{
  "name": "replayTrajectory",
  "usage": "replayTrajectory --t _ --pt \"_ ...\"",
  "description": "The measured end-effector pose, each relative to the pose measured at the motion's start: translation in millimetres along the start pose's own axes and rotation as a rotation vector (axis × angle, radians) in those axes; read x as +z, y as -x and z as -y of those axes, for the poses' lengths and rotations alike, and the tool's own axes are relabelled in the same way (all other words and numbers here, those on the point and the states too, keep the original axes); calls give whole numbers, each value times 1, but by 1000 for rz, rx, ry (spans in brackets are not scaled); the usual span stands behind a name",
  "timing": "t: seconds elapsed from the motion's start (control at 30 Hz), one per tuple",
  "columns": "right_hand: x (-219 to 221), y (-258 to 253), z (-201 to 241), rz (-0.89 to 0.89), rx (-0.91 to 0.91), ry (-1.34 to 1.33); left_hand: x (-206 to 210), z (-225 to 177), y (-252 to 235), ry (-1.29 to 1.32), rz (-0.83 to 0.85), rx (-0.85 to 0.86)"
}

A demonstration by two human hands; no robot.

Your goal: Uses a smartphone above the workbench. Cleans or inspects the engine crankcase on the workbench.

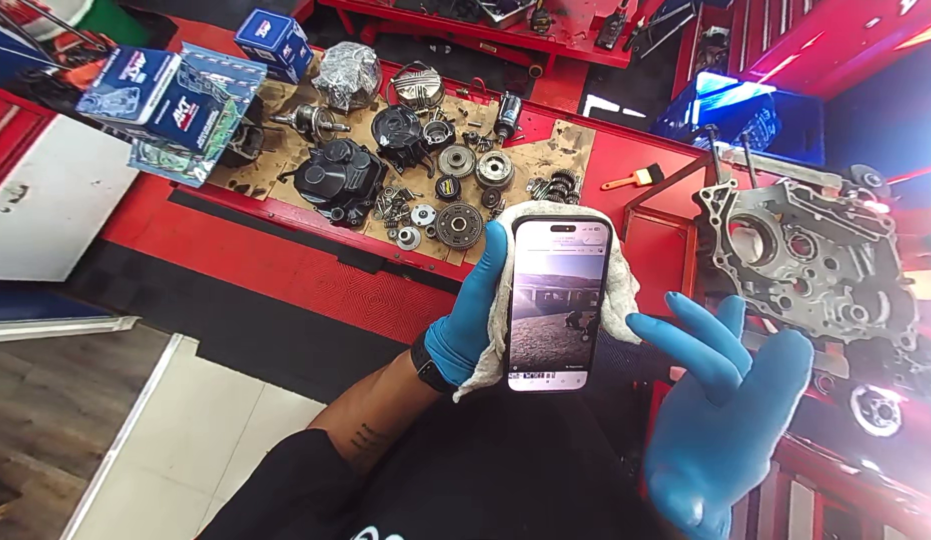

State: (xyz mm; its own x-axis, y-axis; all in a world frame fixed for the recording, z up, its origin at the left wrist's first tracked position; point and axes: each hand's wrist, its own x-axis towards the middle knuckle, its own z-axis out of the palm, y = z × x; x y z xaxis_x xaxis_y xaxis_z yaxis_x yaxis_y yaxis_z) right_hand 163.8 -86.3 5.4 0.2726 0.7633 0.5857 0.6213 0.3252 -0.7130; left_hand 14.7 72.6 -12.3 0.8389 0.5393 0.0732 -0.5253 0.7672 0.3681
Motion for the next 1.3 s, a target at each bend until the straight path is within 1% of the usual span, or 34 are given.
replayTrajectory --t 0.13,0.4,0.77,1.07,1.3 --pt "1 -1 1 -1 4 -5 1 0 0 -12 -8 7" --pt "1 0 1 4 12 -14 3 -1 2 9 -45 -40" --pt "0 1 2 1 3 -14 2 0 1 -17 -21 11" --pt "-1 1 3 2 13 -21 0 1 1 25 21 -11" --pt "-1 1 4 -7 20 -26 1 1 1 -3 -10 -11"
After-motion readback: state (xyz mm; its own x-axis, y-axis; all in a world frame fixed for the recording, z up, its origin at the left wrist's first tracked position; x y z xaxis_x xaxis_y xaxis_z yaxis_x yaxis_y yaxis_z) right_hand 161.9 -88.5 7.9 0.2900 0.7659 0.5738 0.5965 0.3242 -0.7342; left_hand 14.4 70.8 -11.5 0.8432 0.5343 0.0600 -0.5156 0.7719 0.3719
